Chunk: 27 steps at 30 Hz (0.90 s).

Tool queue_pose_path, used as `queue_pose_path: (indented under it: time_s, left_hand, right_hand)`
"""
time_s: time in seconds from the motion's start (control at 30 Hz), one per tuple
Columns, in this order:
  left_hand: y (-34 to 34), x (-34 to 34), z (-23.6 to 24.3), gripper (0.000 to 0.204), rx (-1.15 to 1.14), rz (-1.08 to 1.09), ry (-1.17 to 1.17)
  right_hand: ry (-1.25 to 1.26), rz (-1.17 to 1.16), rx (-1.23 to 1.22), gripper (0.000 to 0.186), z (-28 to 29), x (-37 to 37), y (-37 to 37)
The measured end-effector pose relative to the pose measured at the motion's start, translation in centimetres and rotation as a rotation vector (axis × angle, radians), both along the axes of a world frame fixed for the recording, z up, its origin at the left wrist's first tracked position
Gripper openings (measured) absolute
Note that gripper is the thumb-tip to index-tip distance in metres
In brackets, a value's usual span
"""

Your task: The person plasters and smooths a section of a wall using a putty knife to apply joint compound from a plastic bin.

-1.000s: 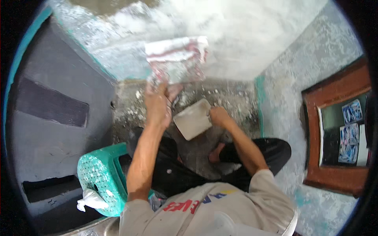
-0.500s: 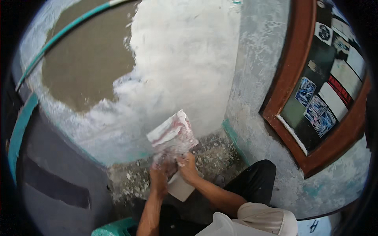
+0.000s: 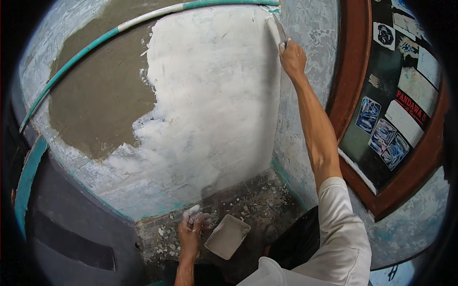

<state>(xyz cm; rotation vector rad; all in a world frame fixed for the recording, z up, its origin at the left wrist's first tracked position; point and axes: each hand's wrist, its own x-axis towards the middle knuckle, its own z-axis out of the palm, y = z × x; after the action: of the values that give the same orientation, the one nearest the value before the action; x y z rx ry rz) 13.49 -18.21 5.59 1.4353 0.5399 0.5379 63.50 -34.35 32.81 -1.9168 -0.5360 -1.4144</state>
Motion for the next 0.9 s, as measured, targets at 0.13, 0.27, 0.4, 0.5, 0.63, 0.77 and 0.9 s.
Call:
queue_pose_path:
  time_s: [0.13,0.27,0.4,0.5,0.63,0.77,0.9]
  left_hand:
    - [0.0,0.5,-0.5,0.047,-0.014,-0.021,0.024]
    - [0.0,0.4,-0.9,0.047,-0.047,-0.027,0.003]
    - [-0.2,0.4,-0.9,0.046,-0.059,-0.035,0.018]
    - [-0.2,0.3,-0.6,0.044,-0.085,-0.041,0.013]
    - [-0.3,-0.1,0.4,0.043,-0.067,-0.024,0.038]
    - [-0.3,-0.6,0.3,0.044,-0.010,-0.037,0.036]
    - [-0.5,-0.8,0.5,0.043,-0.009,-0.049,0.004]
  right_hand:
    - [0.011,-0.030,-0.025,0.027,1.4,2.4,1.6]
    - [0.005,-0.024,-0.055,0.030,2.0,3.5,2.6]
    - [-0.007,-0.043,-0.062,0.030,2.6,4.9,3.6]
    - [0.096,-0.014,-0.043,0.029,2.9,5.5,4.3]
    - [0.047,-0.045,-0.047,0.029,3.1,3.6,5.9]
    - [0.047,-0.012,-0.042,0.031,3.9,0.9,9.1]
    - [-0.014,0.003,-0.016,0.029,5.1,-1.1,11.5]
